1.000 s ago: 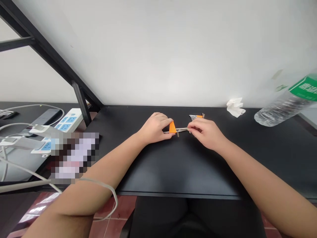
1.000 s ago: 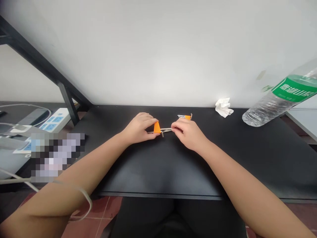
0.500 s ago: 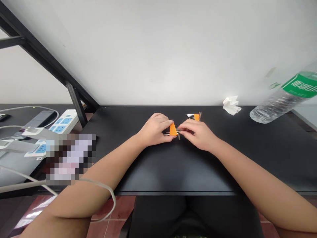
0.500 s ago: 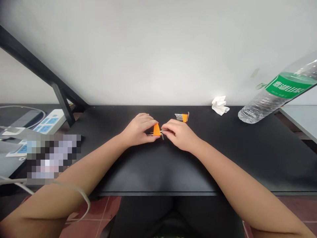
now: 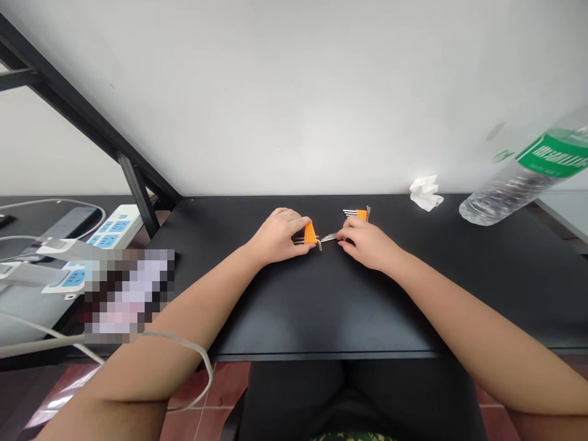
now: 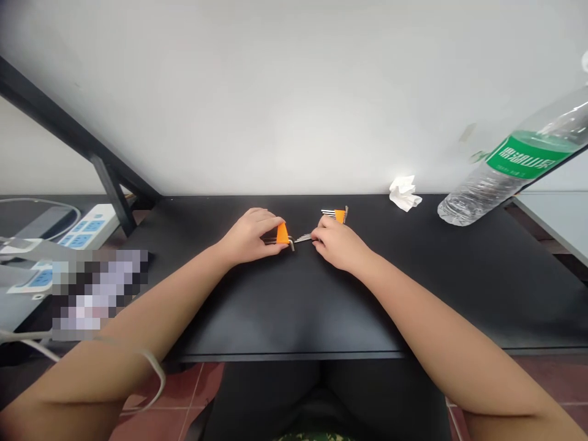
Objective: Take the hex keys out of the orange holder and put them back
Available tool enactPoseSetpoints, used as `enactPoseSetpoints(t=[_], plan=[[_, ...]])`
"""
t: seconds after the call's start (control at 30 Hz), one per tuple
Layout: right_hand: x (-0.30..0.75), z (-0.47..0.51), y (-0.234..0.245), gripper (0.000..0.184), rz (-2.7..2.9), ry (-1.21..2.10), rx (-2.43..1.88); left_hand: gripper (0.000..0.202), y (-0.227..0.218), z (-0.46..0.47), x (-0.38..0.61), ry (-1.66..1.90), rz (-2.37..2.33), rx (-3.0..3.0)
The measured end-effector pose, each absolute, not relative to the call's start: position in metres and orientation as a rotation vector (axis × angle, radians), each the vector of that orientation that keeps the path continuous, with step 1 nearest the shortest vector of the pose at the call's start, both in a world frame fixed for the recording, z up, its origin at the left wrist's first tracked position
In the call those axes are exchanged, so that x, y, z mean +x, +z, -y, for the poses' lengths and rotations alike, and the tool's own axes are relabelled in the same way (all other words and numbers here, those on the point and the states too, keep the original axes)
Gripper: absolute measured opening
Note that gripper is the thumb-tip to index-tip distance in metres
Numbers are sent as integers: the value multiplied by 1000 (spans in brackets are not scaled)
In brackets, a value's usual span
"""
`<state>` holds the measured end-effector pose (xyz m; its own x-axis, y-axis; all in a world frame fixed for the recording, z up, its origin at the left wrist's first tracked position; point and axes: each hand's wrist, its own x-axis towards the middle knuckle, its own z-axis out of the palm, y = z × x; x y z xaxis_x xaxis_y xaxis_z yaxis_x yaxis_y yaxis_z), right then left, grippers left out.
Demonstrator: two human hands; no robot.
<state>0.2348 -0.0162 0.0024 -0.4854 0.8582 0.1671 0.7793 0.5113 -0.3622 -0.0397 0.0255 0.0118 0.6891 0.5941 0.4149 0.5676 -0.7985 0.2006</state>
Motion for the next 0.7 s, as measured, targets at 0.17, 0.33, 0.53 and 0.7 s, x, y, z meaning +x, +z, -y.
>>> enactPoseSetpoints(t=[0.17,0.33,0.53,0.7], plan=[[229,17,3,14,2494,239,-1399,41,10,-28,-41,727,-978,2834],[227,18,7,20,2543,195,-1380,41,9,-28,-41,721,-976,2843],[222,32,27,13,2569,276,-1674,40,9,-26,-40,750,-926,2848],[228,31,30,15,2416,509,-1492,40,11,-23,-37,751,-884,2869]])
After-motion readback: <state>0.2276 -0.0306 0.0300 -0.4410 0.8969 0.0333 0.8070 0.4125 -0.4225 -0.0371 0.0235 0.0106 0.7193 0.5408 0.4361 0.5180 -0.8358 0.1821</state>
